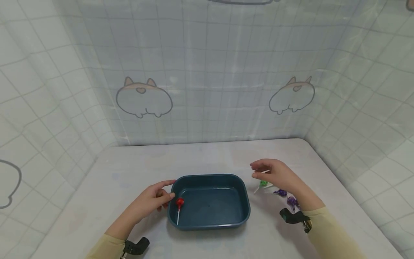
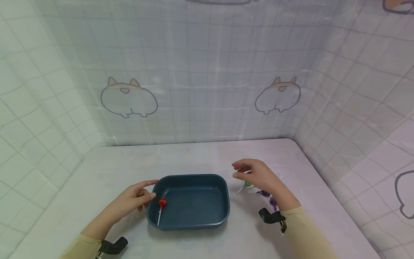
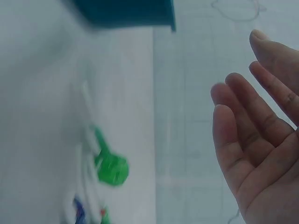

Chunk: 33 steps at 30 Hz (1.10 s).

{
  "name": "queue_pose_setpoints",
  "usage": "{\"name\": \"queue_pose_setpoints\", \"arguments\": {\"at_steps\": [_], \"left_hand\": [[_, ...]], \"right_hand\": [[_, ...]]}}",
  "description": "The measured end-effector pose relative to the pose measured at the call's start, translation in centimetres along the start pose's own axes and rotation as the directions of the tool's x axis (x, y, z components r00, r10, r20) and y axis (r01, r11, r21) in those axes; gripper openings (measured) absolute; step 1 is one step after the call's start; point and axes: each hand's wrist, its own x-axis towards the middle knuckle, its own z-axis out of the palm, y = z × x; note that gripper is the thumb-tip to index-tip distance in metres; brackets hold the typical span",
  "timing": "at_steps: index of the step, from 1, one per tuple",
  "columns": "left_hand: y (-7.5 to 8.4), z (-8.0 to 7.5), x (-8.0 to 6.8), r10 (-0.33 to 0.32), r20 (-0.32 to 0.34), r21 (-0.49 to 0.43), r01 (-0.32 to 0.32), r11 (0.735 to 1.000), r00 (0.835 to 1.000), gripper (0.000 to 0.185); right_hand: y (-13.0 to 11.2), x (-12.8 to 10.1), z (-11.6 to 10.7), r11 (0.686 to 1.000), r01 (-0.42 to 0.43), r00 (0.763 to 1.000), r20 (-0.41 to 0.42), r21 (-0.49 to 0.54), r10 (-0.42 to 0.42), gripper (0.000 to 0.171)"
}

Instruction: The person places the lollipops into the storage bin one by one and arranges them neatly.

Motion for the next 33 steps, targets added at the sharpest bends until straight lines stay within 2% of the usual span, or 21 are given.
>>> {"name": "queue_pose_setpoints", "arguments": {"at_steps": [16,26,33], "left_hand": [[-0.3,-0.1,-0.1,-0.014,-0.003,-0.021,0.014,1.0,1.0,0.059],[0.0,-0.2,-0.1,-0.014,0.0,-0.001,0.014,1.0,1.0,0.058],[-0.1,-0.3,-0.1,-0.014,0.009,-0.009,0.014,1.0,1.0,0.059]], "right_hand": [[5.2,-3.7,-2.2,0.997,-0.059,0.997,-0.05,-0.05,0.056,0.042],[7.9,-5.7,-3.2,0.986,-0.161,0.982,-0.097,0.052,0.165,0.048],[9.2,-7.0,-4.0,0.98,-0.194,0.968,-0.168,-0.036,0.185,0.05]]}}
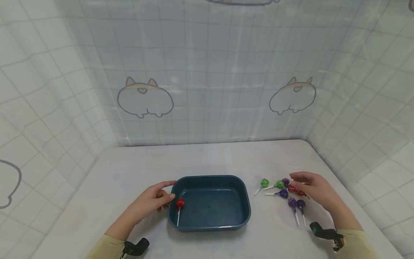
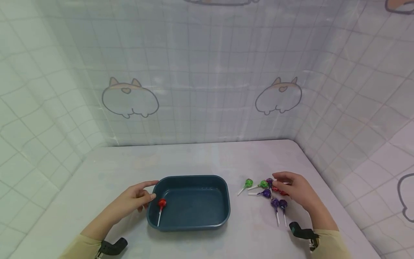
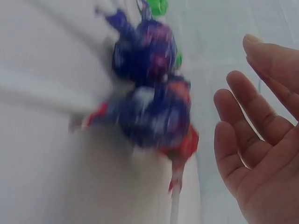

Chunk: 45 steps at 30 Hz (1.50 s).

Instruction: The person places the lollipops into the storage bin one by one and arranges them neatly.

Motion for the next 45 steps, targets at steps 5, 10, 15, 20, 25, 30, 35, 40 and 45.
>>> {"name": "queue_pose_setpoints", "arguments": {"at_steps": [5,10,15,20,25,30,35,40,45], "left_hand": [[0.1,-0.1,-0.1,-0.003,0.002,-0.008,0.003,1.0,1.0,0.058],[0.3,-0.3,-0.2,-0.003,-0.001,-0.002,0.003,1.0,1.0,0.059],[0.4,-0.5,-0.1,-0.006,-0.007,0.005,0.006,1.0,1.0,0.058],[0.6,-0.5,0.3,0.006,-0.008,0.02,-0.006,1.0,1.0,0.057],[0.7,-0.4,0.6,0.0,-0.008,0.024,0.0,1.0,1.0,0.056],[0.6,-0.4,0.6,-0.021,-0.001,0.002,0.021,1.0,1.0,0.057],[0.6,-0.4,0.5,-0.023,-0.001,-0.011,0.023,1.0,1.0,0.059],[0.3,-0.4,0.5,-0.02,-0.001,-0.008,0.02,1.0,1.0,0.059],[0.2,-0.4,0.5,-0.018,0.0,-0.01,0.018,1.0,1.0,0.06]], "right_hand": [[0.6,-0.5,-0.4,0.999,-0.04,0.999,-0.017,-0.029,0.039,0.05],[1.2,-0.6,-0.4,0.997,-0.071,0.997,-0.013,-0.042,0.07,0.05],[1.9,-0.5,-0.5,0.997,-0.062,0.998,0.001,-0.039,0.062,0.047],[2.3,-0.7,-0.4,0.997,-0.058,0.998,0.029,-0.041,0.059,0.052],[2.7,-0.9,-0.1,0.993,-0.083,0.995,0.046,-0.088,0.087,0.051],[2.7,-0.9,0.2,0.988,-0.072,0.996,0.044,-0.14,0.079,0.043],[2.5,-0.9,0.4,0.981,-0.033,0.999,0.033,-0.19,0.04,0.035],[2.4,-0.9,0.4,0.976,-0.009,1.0,0.018,-0.218,0.013,0.034],[2.3,-1.0,0.3,0.972,-0.029,1.0,-0.01,-0.232,0.027,0.041]]}}
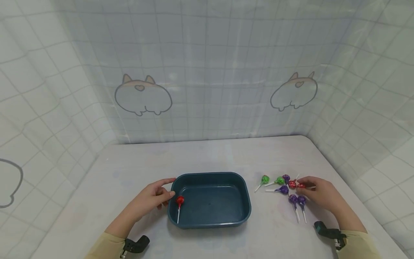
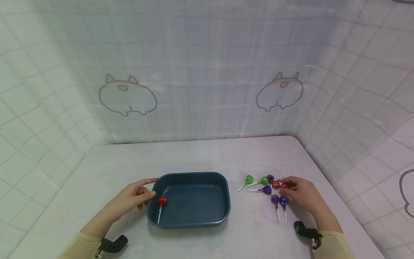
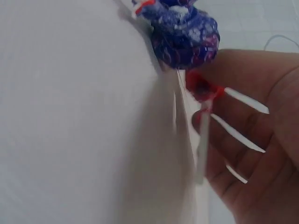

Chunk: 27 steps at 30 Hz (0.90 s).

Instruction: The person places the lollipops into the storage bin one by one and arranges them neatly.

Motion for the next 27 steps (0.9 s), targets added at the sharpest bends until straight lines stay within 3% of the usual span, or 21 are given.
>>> {"name": "queue_pose_setpoints", "arguments": {"at_steps": [8,12,27], "left_hand": [[0.1,0.0,-0.1,0.004,0.001,-0.011,-0.004,1.0,1.0,0.06],[0.3,0.0,-0.2,0.004,0.003,-0.006,-0.004,1.0,1.0,0.059],[-0.2,0.1,-0.2,0.02,0.013,-0.022,-0.02,1.0,1.0,0.059]], "right_hand": [[-0.1,0.0,-0.5,1.0,0.005,0.99,-0.138,0.017,-0.003,0.046],[-0.1,-0.2,-0.6,0.999,0.018,0.986,-0.169,0.044,-0.01,0.043],[-1.0,-0.2,-0.6,0.984,-0.057,0.993,-0.096,0.171,0.074,0.054]]}}
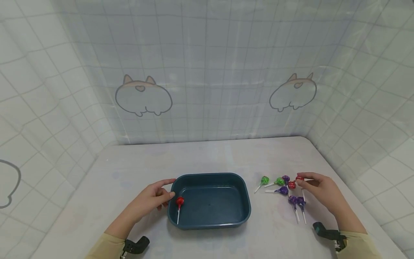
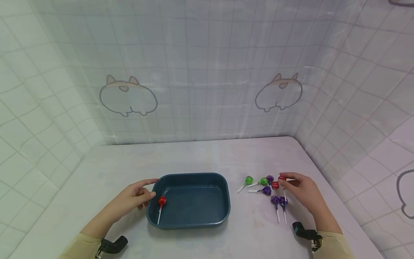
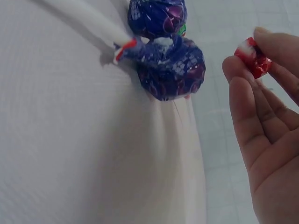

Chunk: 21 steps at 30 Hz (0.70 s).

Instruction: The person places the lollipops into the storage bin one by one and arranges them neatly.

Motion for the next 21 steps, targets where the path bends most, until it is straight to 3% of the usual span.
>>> {"name": "queue_pose_setpoints", "arguments": {"at_steps": [5,21], "left_hand": [[-0.1,0.0,0.0,0.001,-0.001,0.001,-0.001,1.0,1.0,0.059],[0.0,0.1,-0.2,0.011,-0.007,0.025,-0.011,1.0,1.0,0.058]], "right_hand": [[-0.2,-0.1,0.2,0.999,-0.013,1.0,0.016,0.035,0.013,0.054],[-1.6,0.4,1.3,0.991,0.049,0.995,0.077,0.124,-0.059,0.044]]}}
